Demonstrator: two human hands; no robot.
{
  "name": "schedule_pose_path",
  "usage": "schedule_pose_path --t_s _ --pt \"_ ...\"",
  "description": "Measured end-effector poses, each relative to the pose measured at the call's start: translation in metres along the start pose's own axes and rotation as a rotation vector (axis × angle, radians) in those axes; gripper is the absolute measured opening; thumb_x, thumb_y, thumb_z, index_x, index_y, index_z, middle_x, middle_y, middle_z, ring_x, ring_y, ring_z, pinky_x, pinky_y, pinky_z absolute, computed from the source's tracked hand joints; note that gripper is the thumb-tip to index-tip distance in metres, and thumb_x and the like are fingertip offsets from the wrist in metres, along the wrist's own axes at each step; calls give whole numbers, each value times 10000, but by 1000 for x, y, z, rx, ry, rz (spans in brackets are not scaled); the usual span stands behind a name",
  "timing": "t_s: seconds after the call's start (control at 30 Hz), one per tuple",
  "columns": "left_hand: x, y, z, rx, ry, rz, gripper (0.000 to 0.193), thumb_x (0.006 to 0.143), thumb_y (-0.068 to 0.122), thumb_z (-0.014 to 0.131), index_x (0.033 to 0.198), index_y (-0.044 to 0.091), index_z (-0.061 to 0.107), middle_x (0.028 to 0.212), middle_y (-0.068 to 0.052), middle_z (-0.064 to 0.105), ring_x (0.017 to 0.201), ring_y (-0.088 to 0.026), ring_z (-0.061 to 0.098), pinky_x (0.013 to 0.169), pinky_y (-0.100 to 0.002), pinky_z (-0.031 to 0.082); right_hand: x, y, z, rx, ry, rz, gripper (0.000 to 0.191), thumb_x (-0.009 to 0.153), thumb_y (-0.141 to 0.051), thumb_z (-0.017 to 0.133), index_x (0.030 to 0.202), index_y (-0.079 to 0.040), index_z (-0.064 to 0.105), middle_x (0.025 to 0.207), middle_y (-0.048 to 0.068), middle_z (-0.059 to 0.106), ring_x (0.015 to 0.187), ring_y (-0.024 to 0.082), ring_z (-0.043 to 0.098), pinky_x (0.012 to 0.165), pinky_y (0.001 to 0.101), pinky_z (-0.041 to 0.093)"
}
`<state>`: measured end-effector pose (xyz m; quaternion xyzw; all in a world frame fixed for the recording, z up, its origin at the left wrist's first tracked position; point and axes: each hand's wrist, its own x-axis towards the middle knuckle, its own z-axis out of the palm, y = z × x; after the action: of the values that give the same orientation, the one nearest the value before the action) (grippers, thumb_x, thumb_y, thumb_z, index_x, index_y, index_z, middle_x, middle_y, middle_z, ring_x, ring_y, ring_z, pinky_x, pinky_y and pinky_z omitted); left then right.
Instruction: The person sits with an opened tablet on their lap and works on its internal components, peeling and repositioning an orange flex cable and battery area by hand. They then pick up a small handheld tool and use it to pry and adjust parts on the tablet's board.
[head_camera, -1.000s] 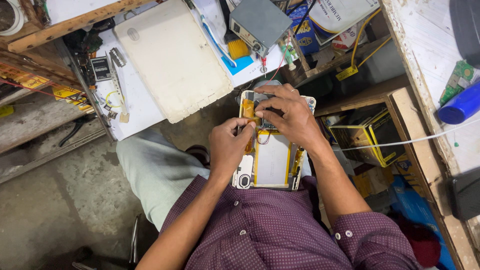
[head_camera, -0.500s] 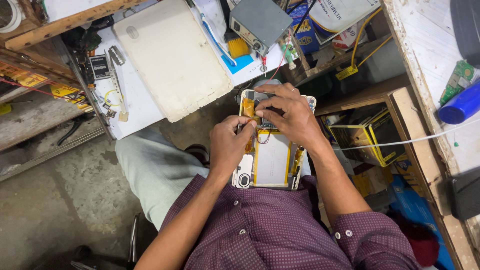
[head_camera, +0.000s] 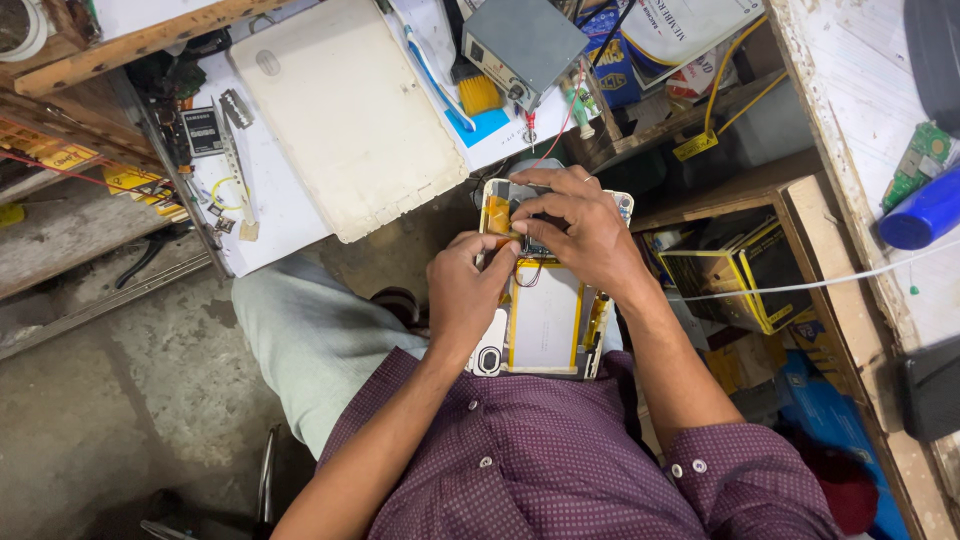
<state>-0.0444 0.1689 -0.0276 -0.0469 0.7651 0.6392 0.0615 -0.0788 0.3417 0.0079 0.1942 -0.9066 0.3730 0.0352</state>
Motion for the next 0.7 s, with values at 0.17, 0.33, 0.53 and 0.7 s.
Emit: schedule_pose_path --t_s 0.17,0.33,0.53,0.7 --pt "3 -1 -3 38 -27 82 197 902 163 733 926 -32 750 838 -89 713 604 -146 674 564 -314 499 0 0 0 3 -12 13 150 817 -43 808 963 -55 775 1302 50 705 1113 274 630 992 400 494" --pt "4 0 -5 52 -85 -7 211 901 173 724 918 -38 735 824 -97 694 560 -181 669 542 -333 485 0 1 0 2 1 -20 152 823 -38 804 970 -54 773 1313 55 699 1137 279 629 1000 401 494" --pt "4 -2 -2 64 -25 95 200 895 165 735 929 -32 743 871 -103 716 675 -194 701 615 -330 518 -1 1 0 4 -1 3 146 819 -37 805 960 -54 772 1300 51 705 1125 276 632 999 400 495" --pt "-1 -5 2 54 15 92 185 888 153 733 949 -21 754 913 -104 726 731 -200 716 648 -327 528 -1 0 1 -1 -5 14 148 822 -44 808 966 -57 778 1306 53 704 1124 273 632 983 395 502"
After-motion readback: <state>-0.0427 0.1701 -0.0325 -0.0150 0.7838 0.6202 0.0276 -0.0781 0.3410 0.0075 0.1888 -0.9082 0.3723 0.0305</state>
